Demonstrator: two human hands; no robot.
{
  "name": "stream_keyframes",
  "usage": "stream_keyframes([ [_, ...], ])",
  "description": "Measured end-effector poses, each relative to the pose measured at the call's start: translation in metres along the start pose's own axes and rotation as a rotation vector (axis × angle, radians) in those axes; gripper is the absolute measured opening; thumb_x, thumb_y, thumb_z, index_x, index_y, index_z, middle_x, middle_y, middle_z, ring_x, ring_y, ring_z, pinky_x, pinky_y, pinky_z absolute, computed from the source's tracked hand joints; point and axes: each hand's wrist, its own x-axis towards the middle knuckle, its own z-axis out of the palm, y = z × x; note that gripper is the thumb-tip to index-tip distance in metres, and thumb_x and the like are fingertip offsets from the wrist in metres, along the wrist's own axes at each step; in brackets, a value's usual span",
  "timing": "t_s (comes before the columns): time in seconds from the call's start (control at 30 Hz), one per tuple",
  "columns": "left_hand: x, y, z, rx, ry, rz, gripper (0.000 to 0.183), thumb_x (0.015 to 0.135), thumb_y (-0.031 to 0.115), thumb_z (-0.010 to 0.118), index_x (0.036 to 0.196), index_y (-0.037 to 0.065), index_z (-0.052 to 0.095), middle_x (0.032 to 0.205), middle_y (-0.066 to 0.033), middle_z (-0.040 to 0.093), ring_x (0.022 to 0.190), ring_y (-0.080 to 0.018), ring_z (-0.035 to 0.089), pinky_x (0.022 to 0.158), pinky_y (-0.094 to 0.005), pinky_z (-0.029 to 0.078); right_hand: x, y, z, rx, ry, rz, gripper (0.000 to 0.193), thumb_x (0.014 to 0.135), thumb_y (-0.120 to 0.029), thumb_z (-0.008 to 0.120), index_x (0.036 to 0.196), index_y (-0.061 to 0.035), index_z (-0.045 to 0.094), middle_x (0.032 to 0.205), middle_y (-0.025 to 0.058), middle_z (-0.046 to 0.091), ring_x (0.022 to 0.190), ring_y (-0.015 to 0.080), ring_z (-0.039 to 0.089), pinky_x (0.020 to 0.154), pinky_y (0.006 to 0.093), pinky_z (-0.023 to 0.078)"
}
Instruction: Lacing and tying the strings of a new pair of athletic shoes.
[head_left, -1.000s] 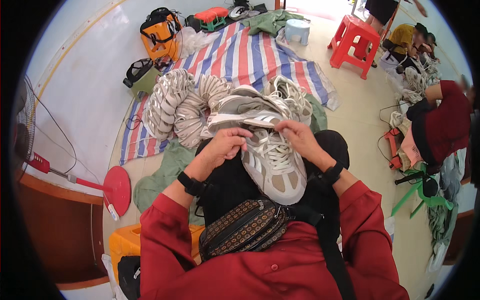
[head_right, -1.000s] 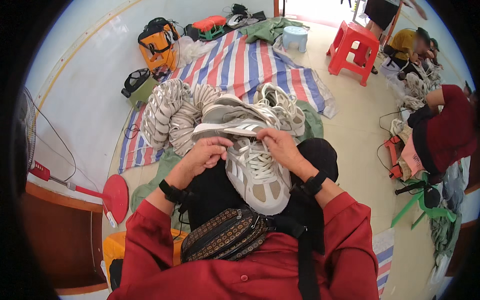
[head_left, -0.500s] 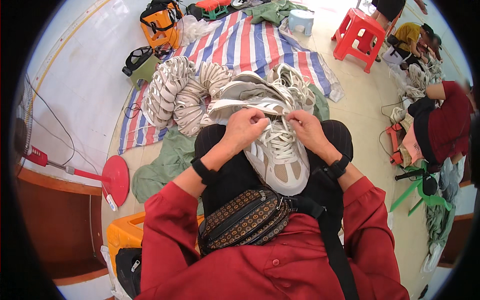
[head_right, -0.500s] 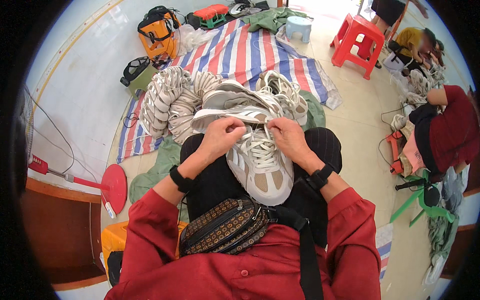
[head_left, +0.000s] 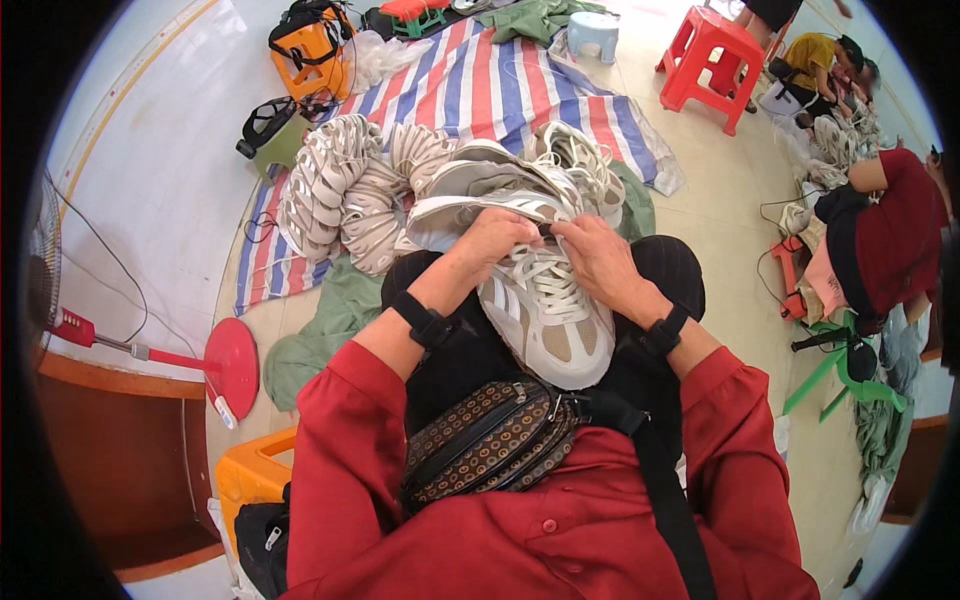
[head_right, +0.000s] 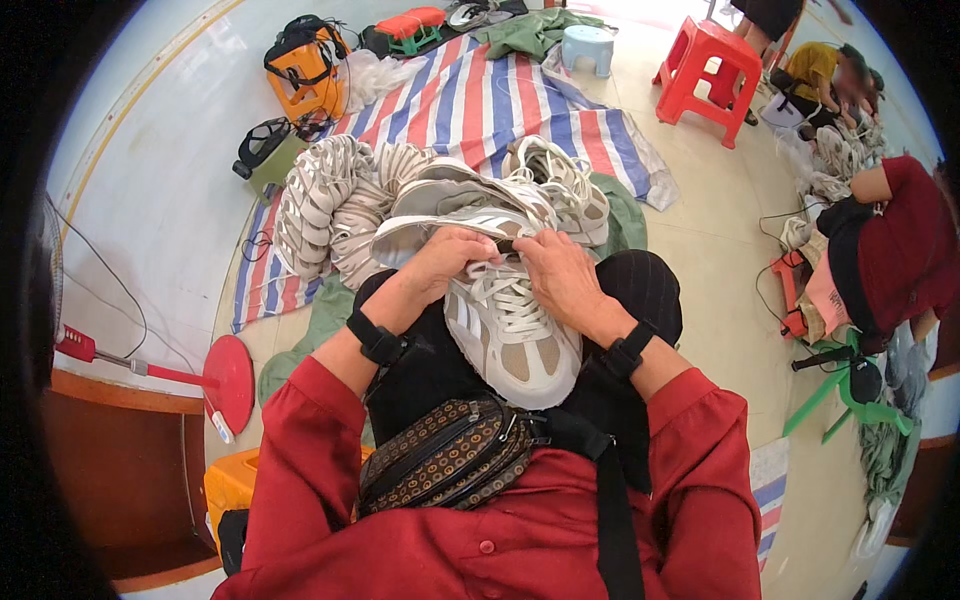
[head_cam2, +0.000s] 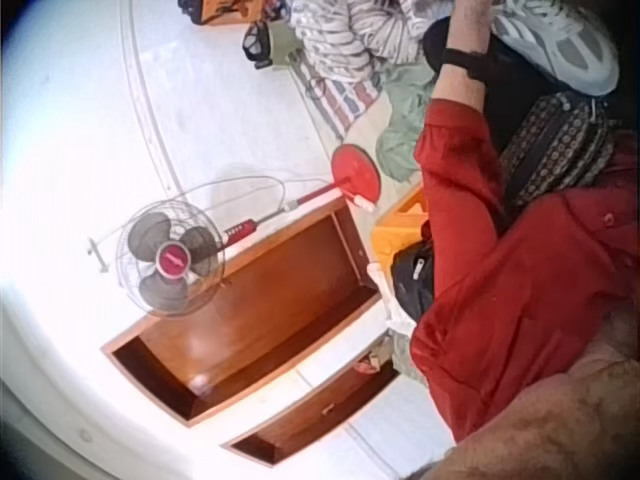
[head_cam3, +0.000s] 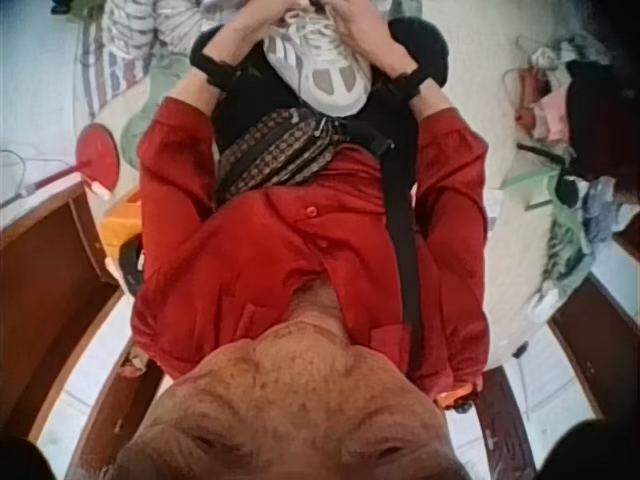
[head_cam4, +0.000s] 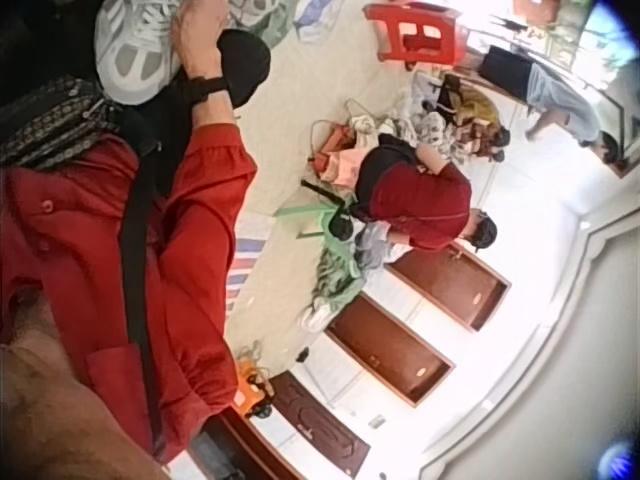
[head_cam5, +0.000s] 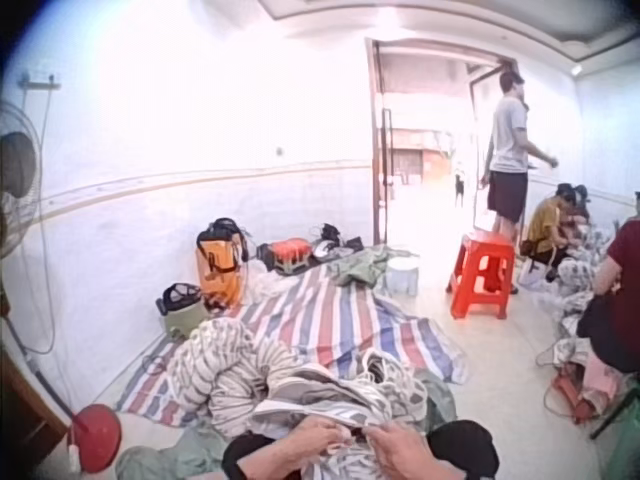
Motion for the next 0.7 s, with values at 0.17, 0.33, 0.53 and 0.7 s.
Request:
stream_keyframes([
  [0.17, -0.001, -0.001, -0.006, -0.185, 0.027, -0.093, 0.01, 0.083, 0.012, 0.063, 0.076, 0.005, 0.064, 0.068, -0.0029, 0.061, 0.058, -0.0112, 0.054, 0.056, -0.0259, 0.044, 0.003, -0.005, 0.004, -0.139, 0.002, -0.052, 0.023, 0.088, -0.021, 0.058, 0.107, -0.0092, 0.063, 0.1, 0.0136, 0.058, 0.097, 0.0328, 0.056, 0.081, 0.0443, 0.046],
  [0.33, -0.003, 0.017, -0.025, 0.027, 0.028, -0.104, 0.009, 0.085, 0.013, 0.065, 0.084, 0.004, 0.063, 0.063, 0.0025, 0.05, 0.052, -0.007, 0.045, 0.053, -0.0249, 0.045, 0.029, -0.006, 0.003, -0.256, -0.112, 0.084, 0.025, 0.087, -0.027, 0.061, 0.102, -0.0084, 0.064, 0.1, 0.0173, 0.058, 0.089, 0.0368, 0.061, 0.076, 0.048, 0.048],
  [0.53, -0.01, 0.016, -0.028, 0.038, 0.09, -0.04, 0.02, 0.087, 0.023, 0.064, 0.088, 0.003, 0.062, 0.06, -0.0005, 0.053, 0.049, -0.0093, 0.049, 0.052, -0.0249, 0.046, 0.035, 0.006, 0.01, -0.146, -0.117, 0.15, 0.017, 0.082, -0.015, 0.059, 0.095, -0.0037, 0.058, 0.098, 0.0214, 0.058, 0.082, 0.0416, 0.062, 0.071, 0.0512, 0.049],
  [0.7, 0.001, 0.006, -0.015, -0.118, 0.139, -0.21, 0.044, 0.085, 0.043, 0.061, 0.104, 0.003, 0.06, 0.067, -0.0068, 0.06, 0.05, -0.0144, 0.054, 0.052, -0.0262, 0.047, 0.018, 0.018, 0.023, -0.017, -0.024, 0.216, 0.03, 0.075, -0.01, 0.059, 0.099, 0.0008, 0.045, 0.086, 0.0238, 0.06, 0.08, 0.0463, 0.06, 0.075, 0.0544, 0.046],
])
